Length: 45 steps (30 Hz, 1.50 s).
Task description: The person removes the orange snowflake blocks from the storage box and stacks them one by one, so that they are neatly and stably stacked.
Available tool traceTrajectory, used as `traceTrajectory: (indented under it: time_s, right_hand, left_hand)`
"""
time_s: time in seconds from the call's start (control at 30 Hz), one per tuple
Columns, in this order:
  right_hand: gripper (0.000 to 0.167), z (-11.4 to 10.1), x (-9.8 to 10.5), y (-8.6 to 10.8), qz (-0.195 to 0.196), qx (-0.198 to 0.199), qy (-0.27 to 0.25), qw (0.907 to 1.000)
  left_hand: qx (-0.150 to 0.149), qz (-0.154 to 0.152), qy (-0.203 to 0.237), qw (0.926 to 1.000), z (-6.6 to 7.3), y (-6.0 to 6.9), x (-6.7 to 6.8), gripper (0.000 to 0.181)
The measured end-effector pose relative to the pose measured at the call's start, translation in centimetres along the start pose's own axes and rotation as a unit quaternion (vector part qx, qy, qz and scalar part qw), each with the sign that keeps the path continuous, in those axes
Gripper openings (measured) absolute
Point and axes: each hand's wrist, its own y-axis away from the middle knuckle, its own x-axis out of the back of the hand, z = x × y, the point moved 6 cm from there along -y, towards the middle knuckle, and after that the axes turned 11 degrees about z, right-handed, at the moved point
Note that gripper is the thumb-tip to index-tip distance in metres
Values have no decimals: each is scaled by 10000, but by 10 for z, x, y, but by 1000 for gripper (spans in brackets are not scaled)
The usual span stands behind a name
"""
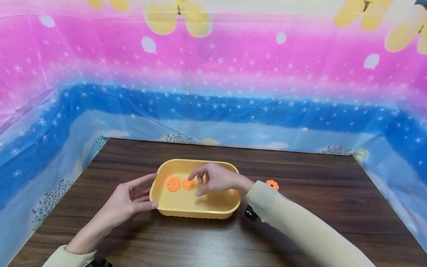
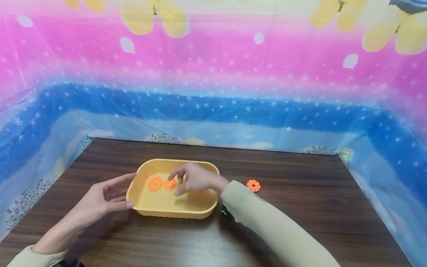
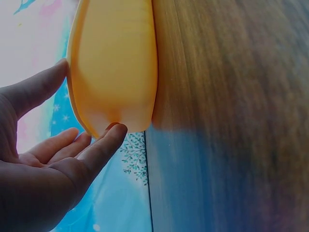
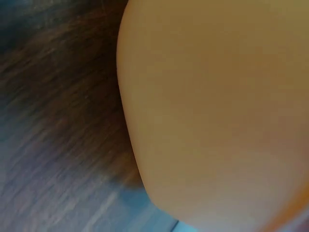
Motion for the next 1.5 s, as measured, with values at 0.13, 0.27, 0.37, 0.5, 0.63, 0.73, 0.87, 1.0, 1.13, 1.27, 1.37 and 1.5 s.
traceTrajectory:
  time_s: [0.13,0.27,0.37,0.5,0.63,0.73,0.87,1.0,1.13,1.27,1.37,1.5]
  right_hand:
    - [45,3,-5,-6,0,-186,106,9998]
    - [48,6,-9,-11,-64,-337,252,9991]
    - [50,9,-10,-13,-94,-393,359,9985]
    - [52,12,-12,-16,-131,-393,472,9980]
    - [55,15,-13,-18,-165,-479,524,9973]
    - [56,15,-14,-19,-197,-526,599,9966]
    - [54,13,-16,-20,-237,-504,720,9959]
    - [50,15,-18,-20,-253,-511,746,9956]
    - [44,14,-20,-17,-272,-532,635,9962]
    - [36,12,-20,-13,-301,-501,535,9969]
    - [34,12,-20,-10,-269,-490,477,9973]
    - [36,12,-20,-9,-169,-477,407,9979]
  left_hand:
    - [0,8,12,10000,0,1,0,84]
    - [1,-25,57,10000,0,1,-1,84]
    - [-9,-36,50,10000,0,1,-1,84]
    - [-6,-25,50,10000,0,0,0,84]
    - [-24,-16,23,10000,2,0,0,84]
    - [-24,-5,7,10000,2,0,0,84]
    - [8,9,-34,10000,2,0,-1,84]
    - [18,3,3,10000,1,0,-1,84]
    - [14,-20,70,10000,1,0,-1,84]
    - [-2,-9,19,10000,1,0,-1,83]
    - [-14,-2,-1,10000,1,0,-1,84]
    - [0,-24,11,10000,1,0,0,84]
